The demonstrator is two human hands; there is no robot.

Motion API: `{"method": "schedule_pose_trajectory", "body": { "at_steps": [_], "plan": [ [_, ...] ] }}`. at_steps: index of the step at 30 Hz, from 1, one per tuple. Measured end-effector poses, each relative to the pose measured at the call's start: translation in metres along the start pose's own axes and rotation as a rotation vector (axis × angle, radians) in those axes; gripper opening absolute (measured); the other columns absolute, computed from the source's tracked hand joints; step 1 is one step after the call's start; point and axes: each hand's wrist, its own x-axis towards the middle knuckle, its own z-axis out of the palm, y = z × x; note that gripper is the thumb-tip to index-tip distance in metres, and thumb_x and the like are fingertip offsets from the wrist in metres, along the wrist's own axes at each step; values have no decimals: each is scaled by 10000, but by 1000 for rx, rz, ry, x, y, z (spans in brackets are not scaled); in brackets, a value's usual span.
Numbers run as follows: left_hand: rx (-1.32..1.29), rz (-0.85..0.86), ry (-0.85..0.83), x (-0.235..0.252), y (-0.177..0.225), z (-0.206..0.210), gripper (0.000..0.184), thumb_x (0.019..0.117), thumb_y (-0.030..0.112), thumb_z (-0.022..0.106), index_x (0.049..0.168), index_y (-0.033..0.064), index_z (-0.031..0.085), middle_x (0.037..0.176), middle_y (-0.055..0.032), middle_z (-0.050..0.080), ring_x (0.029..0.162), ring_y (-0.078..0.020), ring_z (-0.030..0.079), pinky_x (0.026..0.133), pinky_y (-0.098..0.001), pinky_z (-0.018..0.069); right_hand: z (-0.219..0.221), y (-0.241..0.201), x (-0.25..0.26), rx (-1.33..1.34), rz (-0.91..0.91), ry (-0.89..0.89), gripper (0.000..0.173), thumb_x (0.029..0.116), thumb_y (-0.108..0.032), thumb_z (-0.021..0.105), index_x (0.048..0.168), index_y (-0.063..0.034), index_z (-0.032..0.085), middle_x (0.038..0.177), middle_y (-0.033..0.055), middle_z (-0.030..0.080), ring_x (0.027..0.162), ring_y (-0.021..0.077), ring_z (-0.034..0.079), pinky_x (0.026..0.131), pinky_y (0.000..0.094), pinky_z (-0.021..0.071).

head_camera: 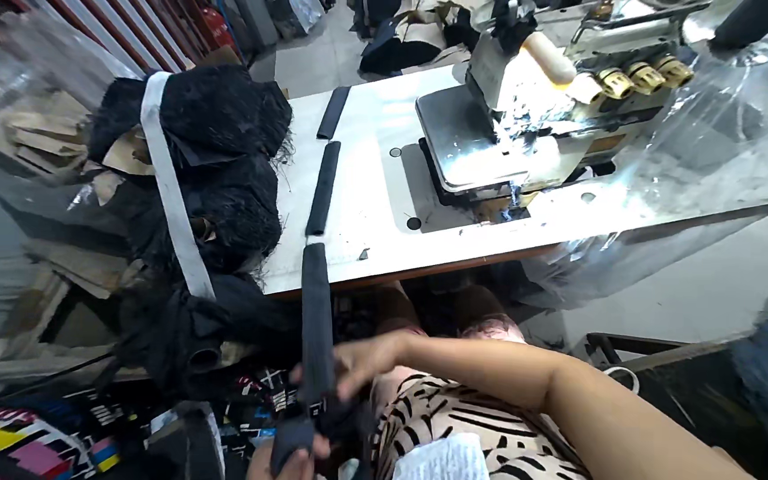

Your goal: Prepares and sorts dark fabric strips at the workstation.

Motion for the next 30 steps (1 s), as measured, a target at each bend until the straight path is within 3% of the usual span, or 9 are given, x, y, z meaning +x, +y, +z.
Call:
{"method": "schedule_pose_trajectory", "body": {
  "at_steps": [4,8,12,15,18,21,25,27,30],
  "plan": [
    [330,-166,-221,-18,-15,-34,245,1051,152,531,1048,26,741,813,52,706,742,6,642,743,-220,559,-34,-55,19,468,-202,450,582,1084,-497,341,1431,-44,457,1155,71,711,1073,182,687,986,370,535],
    [518,-220,29,-7,-45,-31,522,1067,213,363,1450,-127,461,1457,-281,533,1358,-298,536,1164,-459,400,-13,-55,31,167,-204,598,384,1125,-245,228,936,-77,517,638,-49,509,575,56,547,632,250,532],
    [-14,-101,145,27,-34,0,1126,894,844,331,1538,-78,282,1349,-66,670,1182,-132,668,1008,-320,548,51,-8,-4,-653,13,-92,183,996,-19,579,1019,124,692,900,248,686,858,329,678,819,478,533],
    [-159,-12,184,33,-12,25,529,929,617,608,1172,151,667,783,113,725,706,-48,707,804,-308,632,43,30,-9,-751,226,-457,280,926,-117,743,1130,69,702,963,240,696,916,365,668,837,551,498],
    [-78,25,35,9,-5,9,176,967,475,636,995,379,780,807,187,743,680,78,655,664,-135,557,5,19,-11,-212,53,-195,617,848,-194,754,1334,113,529,1097,166,695,957,178,667,870,367,546],
    [106,-19,-222,-12,-16,-35,218,1041,350,593,1028,227,773,981,131,762,897,62,680,835,-185,569,-22,-34,-2,257,-114,177,785,967,-539,566,1507,-8,363,1258,76,684,1122,158,665,970,361,545],
    [643,-277,-92,-15,-24,-40,240,1017,99,568,1056,-84,719,1043,-181,715,998,-191,687,953,-407,545,-35,-62,17,604,-163,748,381,1131,-355,273,973,-129,536,624,-50,512,572,89,561,664,283,555],
    [648,-279,36,-2,-34,-31,382,1064,129,439,1289,-122,619,1297,-276,626,1230,-327,607,1091,-500,455,-14,-42,15,328,-77,619,354,1126,-270,273,899,-119,500,601,-76,461,522,38,482,569,216,479],
    [203,-159,150,24,-41,-3,863,1059,629,242,1499,-105,347,1352,-109,654,1194,-134,648,1044,-326,519,49,-15,-8,-271,191,135,324,1084,-175,436,979,67,623,760,105,585,671,161,559,668,352,494]
  ]
}}
